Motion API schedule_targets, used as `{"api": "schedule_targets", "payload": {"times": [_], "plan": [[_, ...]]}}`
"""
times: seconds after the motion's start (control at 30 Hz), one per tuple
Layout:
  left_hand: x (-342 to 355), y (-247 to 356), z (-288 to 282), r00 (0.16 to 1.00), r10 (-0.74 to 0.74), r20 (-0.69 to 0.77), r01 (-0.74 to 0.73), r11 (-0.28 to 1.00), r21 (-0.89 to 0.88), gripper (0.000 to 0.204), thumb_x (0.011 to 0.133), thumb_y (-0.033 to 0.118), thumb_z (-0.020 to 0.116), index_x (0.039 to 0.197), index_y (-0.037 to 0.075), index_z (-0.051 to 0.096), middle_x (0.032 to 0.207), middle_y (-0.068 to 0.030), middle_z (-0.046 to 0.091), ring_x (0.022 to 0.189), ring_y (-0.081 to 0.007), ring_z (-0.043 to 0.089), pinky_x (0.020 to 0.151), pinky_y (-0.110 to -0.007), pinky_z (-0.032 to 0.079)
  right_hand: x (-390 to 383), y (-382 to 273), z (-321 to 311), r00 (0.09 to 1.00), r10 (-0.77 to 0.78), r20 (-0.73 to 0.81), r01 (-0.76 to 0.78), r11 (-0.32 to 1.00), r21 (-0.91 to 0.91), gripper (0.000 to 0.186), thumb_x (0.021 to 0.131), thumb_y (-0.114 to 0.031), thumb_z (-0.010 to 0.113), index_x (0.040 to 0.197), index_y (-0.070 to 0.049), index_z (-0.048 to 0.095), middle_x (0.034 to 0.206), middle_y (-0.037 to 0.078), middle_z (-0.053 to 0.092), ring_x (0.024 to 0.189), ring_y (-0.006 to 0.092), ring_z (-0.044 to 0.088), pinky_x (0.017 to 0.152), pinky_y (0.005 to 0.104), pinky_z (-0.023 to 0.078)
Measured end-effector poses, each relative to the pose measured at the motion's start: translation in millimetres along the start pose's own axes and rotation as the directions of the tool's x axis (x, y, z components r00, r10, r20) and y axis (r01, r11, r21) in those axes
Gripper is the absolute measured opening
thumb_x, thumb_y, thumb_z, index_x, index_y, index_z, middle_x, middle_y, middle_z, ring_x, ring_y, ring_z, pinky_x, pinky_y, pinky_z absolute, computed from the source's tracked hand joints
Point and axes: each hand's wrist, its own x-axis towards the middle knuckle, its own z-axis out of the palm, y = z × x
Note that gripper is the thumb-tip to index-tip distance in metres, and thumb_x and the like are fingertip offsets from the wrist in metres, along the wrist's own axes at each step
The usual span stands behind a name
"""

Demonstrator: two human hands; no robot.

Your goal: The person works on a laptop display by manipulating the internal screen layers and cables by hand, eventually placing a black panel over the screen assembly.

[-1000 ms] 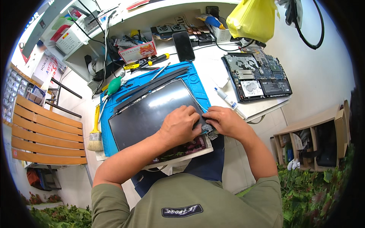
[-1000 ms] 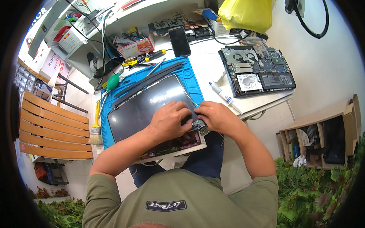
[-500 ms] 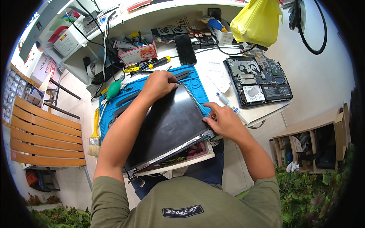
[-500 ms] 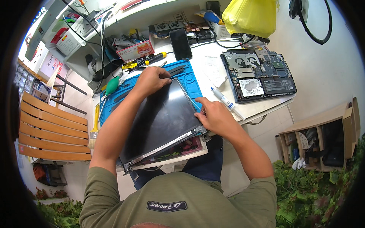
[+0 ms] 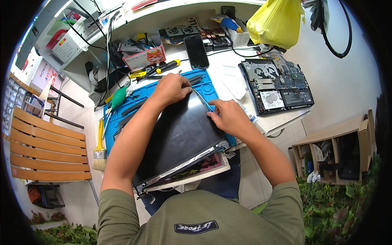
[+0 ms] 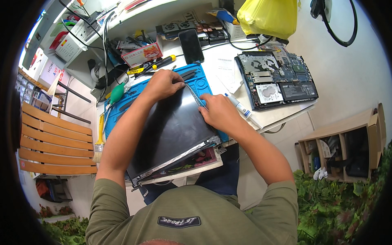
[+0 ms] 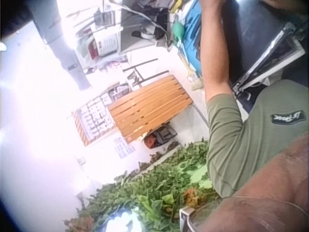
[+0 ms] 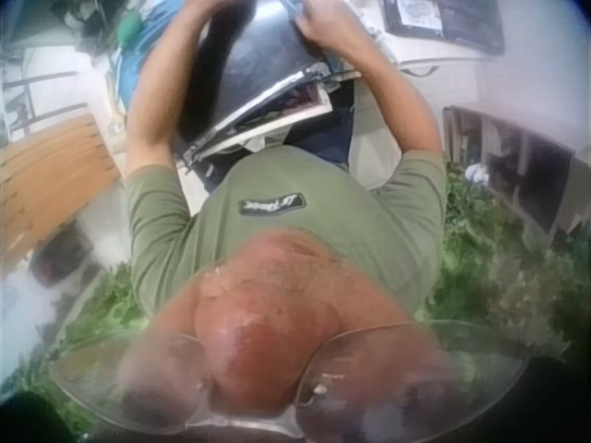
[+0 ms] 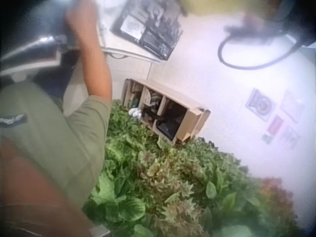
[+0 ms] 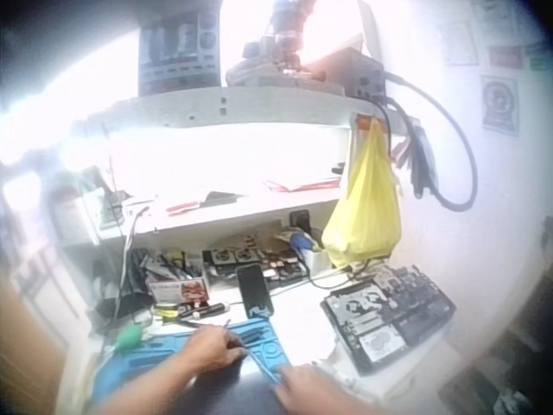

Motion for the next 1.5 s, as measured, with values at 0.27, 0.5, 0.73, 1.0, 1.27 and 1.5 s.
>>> {"api": "schedule_targets", "payload": {"times": [0.27, 0.5, 0.73, 1.0, 1.27, 1.5], "plan": [[1.9, 0.0, 8.8, 0.998, 0.004, -0.065, 0.001, 0.997, 0.076, 0.023, 0.091, 0.026, 0.084, 0.103, 0.006, 0.087, 0.096, -0.0189, 0.082, 0.091, -0.0375, 0.079, 0.086, -0.045, 0.061, 26.3, -3.4, 7.9, 0.998, 0.068, 0.013, -0.068, 0.997, 0.036, 0.028, 0.096, -0.02, 0.077, 0.111, 0.003, 0.082, 0.092, 0.029, 0.079, 0.091, 0.0474, 0.077, 0.09, 0.0522, 0.061], [13.1, -11.1, 1.7, 0.996, -0.077, 0.046, 0.08, 0.994, -0.077, 0.023, 0.089, 0.023, 0.088, 0.104, 0.005, 0.088, 0.095, -0.0174, 0.083, 0.088, -0.0298, 0.08, 0.086, -0.041, 0.061, 35.4, -12.0, 10.7, 0.996, 0.089, -0.02, -0.088, 0.995, 0.047, 0.026, 0.096, -0.022, 0.078, 0.106, 0.002, 0.084, 0.088, 0.028, 0.079, 0.088, 0.0463, 0.078, 0.087, 0.0505, 0.061], [17.4, -16.1, -0.9, 0.993, -0.048, 0.111, 0.061, 0.991, -0.119, 0.023, 0.089, 0.019, 0.087, 0.105, 0.004, 0.087, 0.096, -0.0181, 0.083, 0.089, -0.027, 0.079, 0.087, -0.04, 0.06, 58.4, -1.9, 21.6, 0.991, 0.098, -0.093, -0.093, 0.994, 0.064, 0.024, 0.095, -0.022, 0.08, 0.102, 0.0, 0.085, 0.088, 0.027, 0.079, 0.086, 0.0437, 0.079, 0.086, 0.0486, 0.062], [12.7, -16.5, -1.5, 0.995, 0.014, 0.097, -0.003, 0.993, -0.114, 0.024, 0.089, 0.016, 0.085, 0.109, 0.004, 0.086, 0.097, -0.0175, 0.083, 0.09, -0.026, 0.079, 0.088, -0.04, 0.061, 77.1, 4.8, 33.9, 0.985, 0.144, -0.099, -0.139, 0.989, 0.052, 0.021, 0.092, -0.021, 0.082, 0.1, -0.002, 0.086, 0.09, 0.023, 0.081, 0.087, 0.0411, 0.08, 0.087, 0.047, 0.063], [9.6, -24.3, -4.8, 0.988, 0.013, 0.157, 0.025, 0.971, -0.24, 0.027, 0.088, 0.009, 0.084, 0.113, 0.0, 0.084, 0.104, -0.0125, 0.086, 0.096, -0.0203, 0.08, 0.094, -0.036, 0.062, 75.7, 4.4, 36.3, 0.982, 0.13, -0.135, -0.122, 0.99, 0.067, 0.019, 0.092, -0.02, 0.081, 0.097, -0.002, 0.085, 0.088, 0.02, 0.081, 0.085, 0.0384, 0.08, 0.085, 0.0453, 0.064], [10.4, -26.7, -1.4, 0.985, -0.047, 0.165, 0.099, 0.941, -0.324, 0.037, 0.088, 0.006, 0.086, 0.124, 0.0, 0.081, 0.105, -0.0094, 0.084, 0.097, -0.0161, 0.077, 0.093, -0.033, 0.061, 75.9, 10.1, 39.1, 0.983, 0.084, -0.161, -0.077, 0.996, 0.049, 0.02, 0.091, -0.021, 0.08, 0.095, -0.002, 0.085, 0.086, 0.019, 0.081, 0.082, 0.0376, 0.08, 0.083, 0.0449, 0.064]]}}
